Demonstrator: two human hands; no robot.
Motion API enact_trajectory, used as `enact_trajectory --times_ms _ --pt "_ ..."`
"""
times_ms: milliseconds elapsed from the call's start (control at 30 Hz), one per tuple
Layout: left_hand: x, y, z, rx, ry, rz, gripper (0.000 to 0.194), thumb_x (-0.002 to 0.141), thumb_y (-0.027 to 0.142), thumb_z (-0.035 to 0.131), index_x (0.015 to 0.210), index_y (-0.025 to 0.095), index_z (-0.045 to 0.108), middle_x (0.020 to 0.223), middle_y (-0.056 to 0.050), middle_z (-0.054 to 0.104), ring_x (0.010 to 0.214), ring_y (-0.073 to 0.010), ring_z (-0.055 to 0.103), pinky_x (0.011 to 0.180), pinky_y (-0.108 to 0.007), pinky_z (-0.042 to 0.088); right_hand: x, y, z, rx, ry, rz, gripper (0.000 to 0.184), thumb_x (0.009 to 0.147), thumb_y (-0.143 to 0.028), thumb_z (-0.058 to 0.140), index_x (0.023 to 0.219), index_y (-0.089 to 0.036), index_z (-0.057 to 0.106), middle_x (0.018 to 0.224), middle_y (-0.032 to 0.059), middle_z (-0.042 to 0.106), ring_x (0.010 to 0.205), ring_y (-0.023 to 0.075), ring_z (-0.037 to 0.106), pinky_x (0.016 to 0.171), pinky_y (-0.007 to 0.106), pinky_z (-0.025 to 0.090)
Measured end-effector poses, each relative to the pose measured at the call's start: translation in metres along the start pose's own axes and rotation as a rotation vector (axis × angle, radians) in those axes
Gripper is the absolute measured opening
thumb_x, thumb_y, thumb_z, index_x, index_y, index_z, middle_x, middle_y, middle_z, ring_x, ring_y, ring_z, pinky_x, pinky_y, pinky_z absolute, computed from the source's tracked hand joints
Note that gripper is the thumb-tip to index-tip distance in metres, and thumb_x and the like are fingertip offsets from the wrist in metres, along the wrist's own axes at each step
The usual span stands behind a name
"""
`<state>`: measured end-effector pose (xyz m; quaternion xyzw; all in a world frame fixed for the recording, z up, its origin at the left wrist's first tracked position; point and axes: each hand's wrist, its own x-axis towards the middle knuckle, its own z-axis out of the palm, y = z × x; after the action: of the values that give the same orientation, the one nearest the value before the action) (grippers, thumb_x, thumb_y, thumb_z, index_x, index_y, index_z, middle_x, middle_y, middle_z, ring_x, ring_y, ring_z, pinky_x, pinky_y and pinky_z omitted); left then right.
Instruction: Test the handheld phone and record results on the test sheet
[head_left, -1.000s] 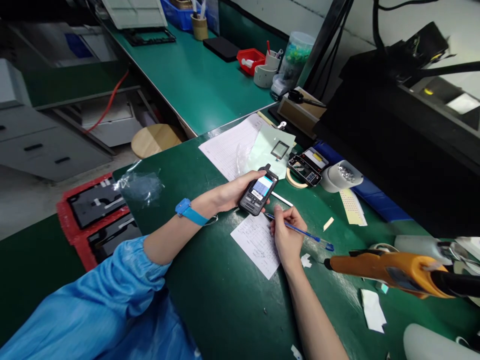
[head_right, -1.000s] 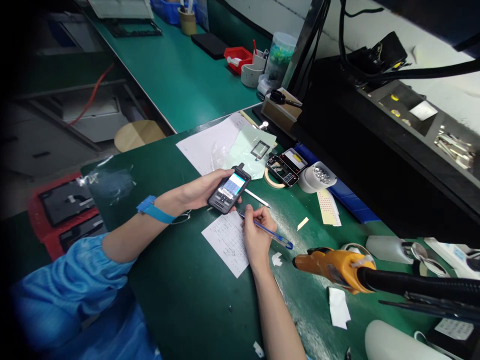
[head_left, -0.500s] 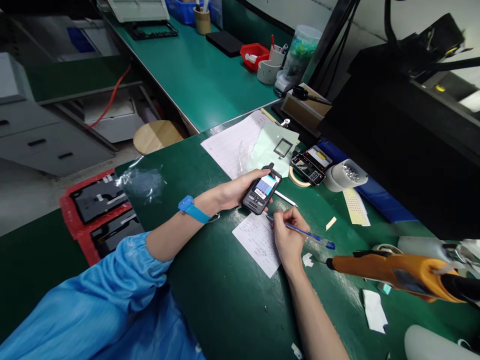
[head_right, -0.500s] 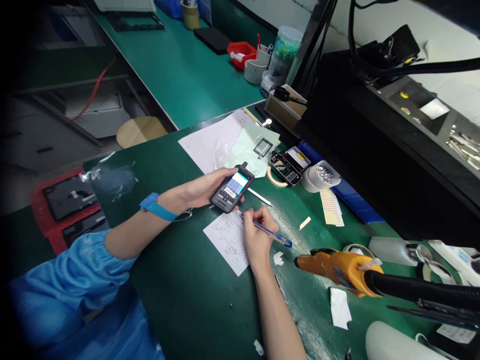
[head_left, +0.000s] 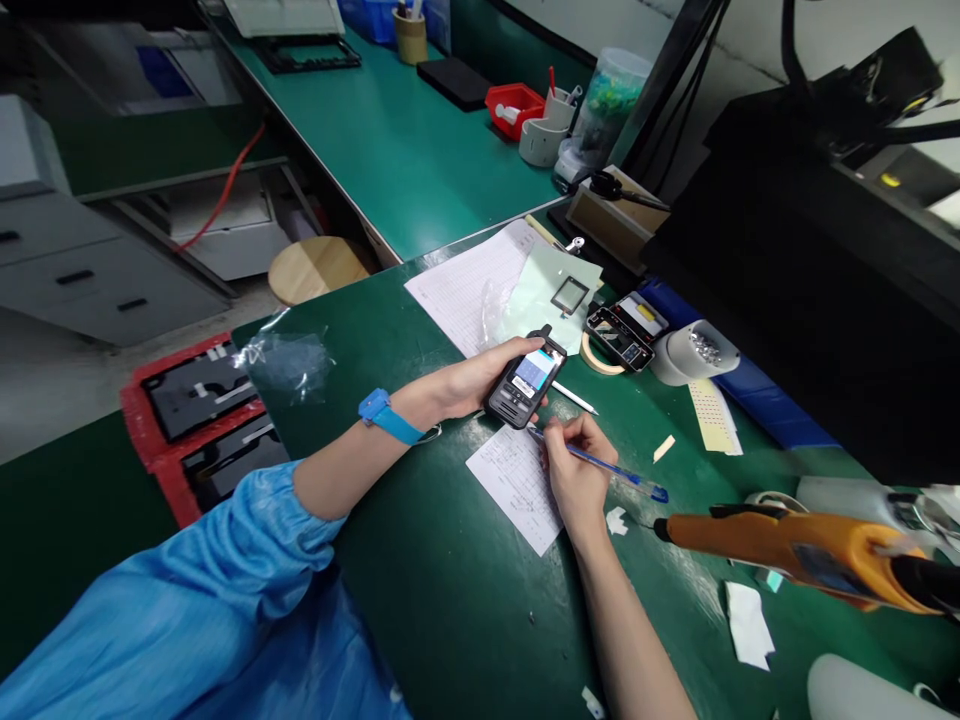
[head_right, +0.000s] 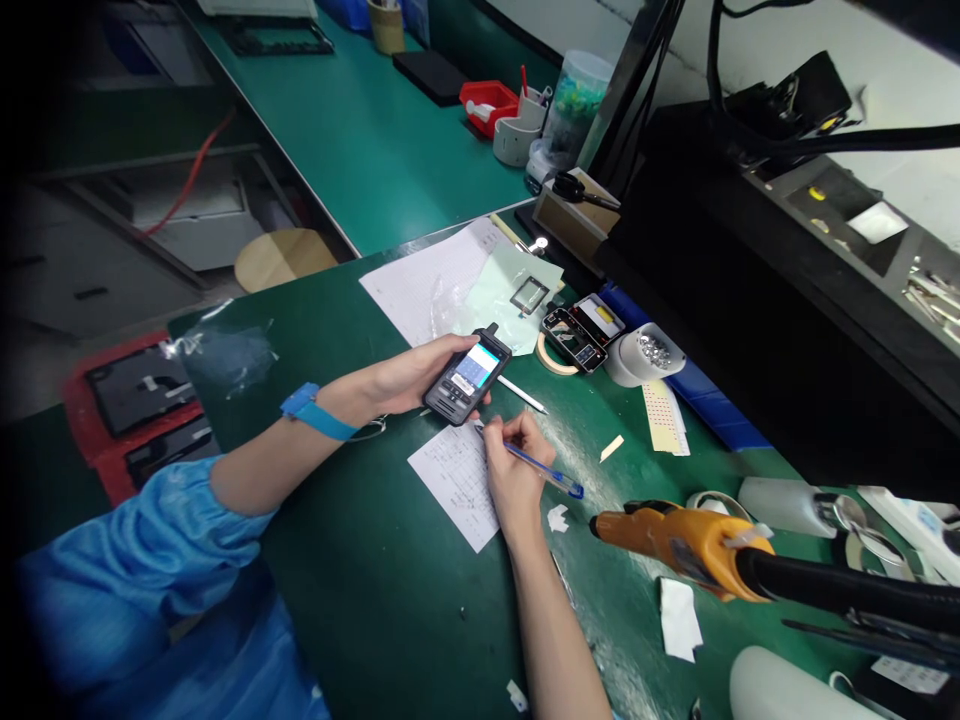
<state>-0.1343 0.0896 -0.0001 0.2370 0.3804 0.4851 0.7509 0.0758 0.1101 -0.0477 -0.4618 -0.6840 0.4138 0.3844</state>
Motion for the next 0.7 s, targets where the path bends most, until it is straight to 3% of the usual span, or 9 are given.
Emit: enact_trajectory --times_ms 200,700 --pt "0.0006 -0.0010 -0.0017 -0.019 -0.016 0.016 0.045 0.112 0.055 0.064 0.126 0.013 0.072 0.086 -0.010 0.082 0.071 -0.0224 0.080 0.068 -0.032 0.065 0.0001 0.0049 -0.0015 -0.007 -0.063 -0.002 0.044 0.094 -0.052 0.073 0.066 -0.028 0.048 0.054 -0.0056 0.056 0.051 0.0141 0.050 0.056 0.030 0.039" --pt "0.0012 -0.0007 -0.0005 -0.035 -0.028 0.034 0.038 0.112 0.053 0.065 0.117 0.016 0.070 0.084 -0.008 0.082 0.072 -0.0218 0.080 0.071 -0.033 0.067 0.0016 0.0039 0.0002 -0.010 -0.075 -0.043 0.048 0.094 -0.054 0.075 0.065 -0.027 0.048 0.056 -0.0065 0.052 0.052 0.0125 0.045 0.054 0.029 0.035"
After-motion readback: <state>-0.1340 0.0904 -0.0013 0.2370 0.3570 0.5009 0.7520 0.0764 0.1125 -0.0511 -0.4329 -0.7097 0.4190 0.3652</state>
